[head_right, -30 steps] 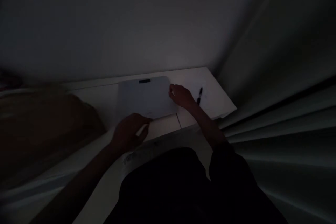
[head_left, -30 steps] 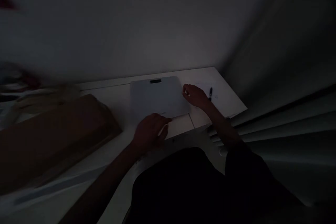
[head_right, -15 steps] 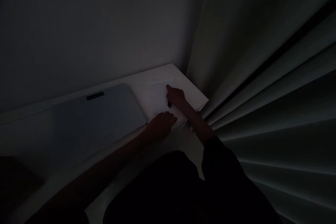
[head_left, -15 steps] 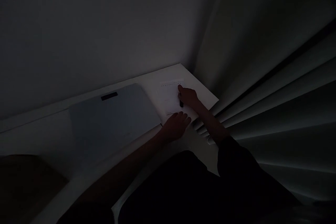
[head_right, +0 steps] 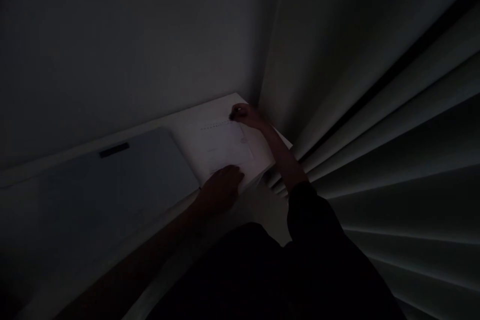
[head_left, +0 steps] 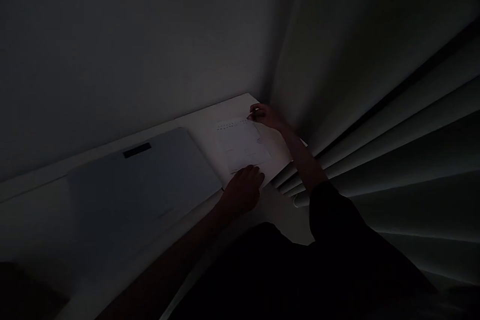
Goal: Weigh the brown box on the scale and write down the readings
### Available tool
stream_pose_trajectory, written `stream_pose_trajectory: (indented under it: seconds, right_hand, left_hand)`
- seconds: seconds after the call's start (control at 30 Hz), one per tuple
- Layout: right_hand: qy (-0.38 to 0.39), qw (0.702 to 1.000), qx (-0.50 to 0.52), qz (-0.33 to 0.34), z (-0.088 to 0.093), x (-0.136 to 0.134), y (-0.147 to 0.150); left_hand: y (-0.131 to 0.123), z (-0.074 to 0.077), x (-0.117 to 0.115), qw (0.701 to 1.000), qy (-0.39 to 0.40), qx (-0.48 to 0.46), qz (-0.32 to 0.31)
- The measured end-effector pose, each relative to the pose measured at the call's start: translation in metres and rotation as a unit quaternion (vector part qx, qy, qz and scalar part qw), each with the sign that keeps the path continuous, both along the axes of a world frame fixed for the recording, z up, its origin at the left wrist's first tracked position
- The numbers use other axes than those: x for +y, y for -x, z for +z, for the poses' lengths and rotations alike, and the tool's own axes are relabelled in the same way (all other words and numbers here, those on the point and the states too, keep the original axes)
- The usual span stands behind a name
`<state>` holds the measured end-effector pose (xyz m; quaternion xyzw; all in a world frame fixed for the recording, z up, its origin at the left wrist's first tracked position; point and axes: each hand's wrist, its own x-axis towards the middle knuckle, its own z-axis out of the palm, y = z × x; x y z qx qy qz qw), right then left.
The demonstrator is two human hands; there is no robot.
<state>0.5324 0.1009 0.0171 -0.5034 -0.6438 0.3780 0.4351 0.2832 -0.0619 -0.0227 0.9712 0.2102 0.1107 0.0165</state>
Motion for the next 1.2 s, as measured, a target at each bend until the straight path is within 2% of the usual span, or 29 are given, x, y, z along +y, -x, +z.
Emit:
stream_pose_trajectory:
  seconds: [0.13, 0.3, 0.43, 0.57, 0.77, 1.2]
  right_hand:
    - [-0.042, 0.999, -0.002, -0.022, -0.007, 0.016, -0.005]
    - [0.045, 0.997, 0.020, -0.055, -0.032, 0.016, 0.003]
    - [0.029, 0.994, 0.004, -0.102, -0.046, 0.013, 0.009]
    - [-0.001, 0.990, -0.022, -0.142, -0.047, 0.011, 0.011]
    - [-0.006, 0.984, -0.067, -0.167, -0.043, 0.011, 0.010]
    - [-0.016, 0.980, -0.103, -0.168, -0.051, 0.015, 0.010]
  left_hand:
    - [-0.009, 0.009, 0.003, 1.000, -0.005, 0.021, 0.018]
    - [-0.031, 0.012, 0.010, 0.998, -0.015, 0.022, 0.064]
    - [-0.037, 0.008, 0.012, 0.996, 0.007, 0.003, 0.093]
    - [-0.034, 0.006, 0.014, 0.995, 0.051, -0.011, 0.087]
    - [-0.034, -0.001, 0.015, 0.994, 0.051, -0.034, 0.090]
    - [-0.032, -0.005, 0.014, 0.994, 0.064, -0.043, 0.080]
